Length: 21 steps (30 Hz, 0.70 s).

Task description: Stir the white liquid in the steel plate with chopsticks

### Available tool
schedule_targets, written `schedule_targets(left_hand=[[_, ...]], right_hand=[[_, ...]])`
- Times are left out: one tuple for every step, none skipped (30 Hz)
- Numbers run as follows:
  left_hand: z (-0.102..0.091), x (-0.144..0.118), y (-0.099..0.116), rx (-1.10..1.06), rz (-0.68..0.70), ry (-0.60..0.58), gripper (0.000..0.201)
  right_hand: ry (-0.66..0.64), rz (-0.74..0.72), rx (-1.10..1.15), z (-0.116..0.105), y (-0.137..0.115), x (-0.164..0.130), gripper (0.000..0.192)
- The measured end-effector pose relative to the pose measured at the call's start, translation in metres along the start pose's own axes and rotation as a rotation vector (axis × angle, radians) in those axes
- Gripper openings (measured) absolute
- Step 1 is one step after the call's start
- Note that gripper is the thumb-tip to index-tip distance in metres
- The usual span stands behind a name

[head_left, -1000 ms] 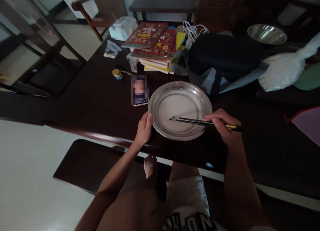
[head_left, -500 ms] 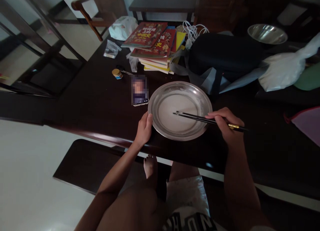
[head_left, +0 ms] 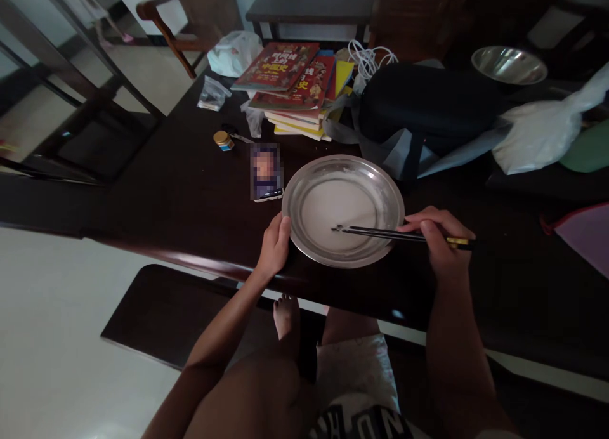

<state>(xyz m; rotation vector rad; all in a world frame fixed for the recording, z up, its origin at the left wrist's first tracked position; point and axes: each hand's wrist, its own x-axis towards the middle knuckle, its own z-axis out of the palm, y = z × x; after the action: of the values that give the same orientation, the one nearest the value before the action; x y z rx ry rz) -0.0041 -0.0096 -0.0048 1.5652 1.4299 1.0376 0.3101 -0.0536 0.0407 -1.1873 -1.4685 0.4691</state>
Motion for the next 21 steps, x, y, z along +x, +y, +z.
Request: schedule_targets(left_hand=[[0.0,0.0001,-0.0003,0.001,0.001,0.001,0.071],[0.0001,0.0002,-0.0005,0.001,0.002,0.002,0.071],[0.0002,0.0003,-0.0006,0.0,0.004,0.004,0.072],[0.0003,0.0003,-0.0005,-0.001,0.006,0.006,0.072],[0.0005,0.0003,-0.0003,-0.002,0.006,0.007,0.073],[0.0005,0.0003,0.0,-0.003,0.005,0.008,0.073],[0.0006,0.0002,0.0003,-0.003,0.005,0.008,0.073],[0.0005,0.0002,0.0005,-0.003,0.005,0.006,0.073],[0.0004,0.0001,0.0006,-0.003,0.005,0.003,0.072],[0.0003,0.0001,0.0005,-0.002,0.006,-0.001,0.072],[0.0001,0.0001,0.0003,0.0,0.006,-0.006,0.072],[0.0,0.0001,0.0,0.001,0.005,-0.007,0.071],[-0.0002,0.0002,-0.0004,0.002,0.003,-0.008,0.072],[-0.0002,0.0002,-0.0007,0.003,0.002,-0.007,0.072],[-0.0002,0.0003,-0.001,0.002,0.002,-0.005,0.072],[-0.0002,0.0004,-0.0011,0.001,0.003,-0.003,0.073],[-0.0002,0.0005,-0.0011,-0.001,0.004,-0.001,0.073],[-0.0001,0.0005,-0.0011,-0.003,0.007,-0.002,0.074],[-0.0001,0.0005,-0.0009,-0.005,0.008,-0.004,0.074],[-0.0001,0.0005,-0.0008,-0.005,0.008,-0.005,0.074],[-0.0001,0.0005,-0.0006,-0.005,0.006,-0.005,0.074]], right_hand=[[-0.043,0.002,0.003,0.0003,-0.0003,0.0,0.018],[-0.09,0.002,-0.003,0.0005,-0.0006,0.0001,0.018],[-0.126,-0.003,-0.017,0.0007,-0.0008,0.0003,0.017],[-0.145,-0.007,-0.032,0.0007,-0.001,0.0005,0.018],[-0.141,-0.009,-0.043,0.0006,-0.0011,0.0008,0.018],[-0.114,-0.012,-0.045,0.0003,-0.0011,0.0009,0.018],[-0.076,-0.013,-0.038,-0.0001,-0.001,0.0008,0.018],[-0.04,-0.014,-0.027,-0.0004,-0.001,0.0006,0.018],[-0.016,-0.015,-0.014,-0.0006,-0.001,0.0004,0.018],[-0.015,-0.014,-0.005,-0.0007,-0.0011,0.0001,0.018],[-0.036,-0.011,-0.006,-0.0006,-0.0012,-0.0001,0.017],[-0.074,-0.005,-0.014,-0.0004,-0.0011,-0.0001,0.017],[-0.113,-0.004,-0.028,-0.0003,-0.0009,0.0,0.016],[-0.139,-0.006,-0.046,-0.0001,-0.0004,0.0001,0.015],[-0.139,-0.008,-0.066,0.0,0.0005,0.0003,0.014],[-0.114,-0.009,-0.085,0.0,0.0015,0.0005,0.013],[-0.067,-0.01,-0.094,-0.0001,0.0027,0.0004,0.013],[-0.016,-0.009,-0.094,0.0,0.0039,0.0002,0.013],[0.032,-0.009,-0.084,0.0002,0.0047,-0.0002,0.015],[0.066,-0.013,-0.069,0.0005,0.0052,-0.0008,0.016],[0.076,-0.016,-0.052,0.0009,0.0052,-0.0014,0.018]])
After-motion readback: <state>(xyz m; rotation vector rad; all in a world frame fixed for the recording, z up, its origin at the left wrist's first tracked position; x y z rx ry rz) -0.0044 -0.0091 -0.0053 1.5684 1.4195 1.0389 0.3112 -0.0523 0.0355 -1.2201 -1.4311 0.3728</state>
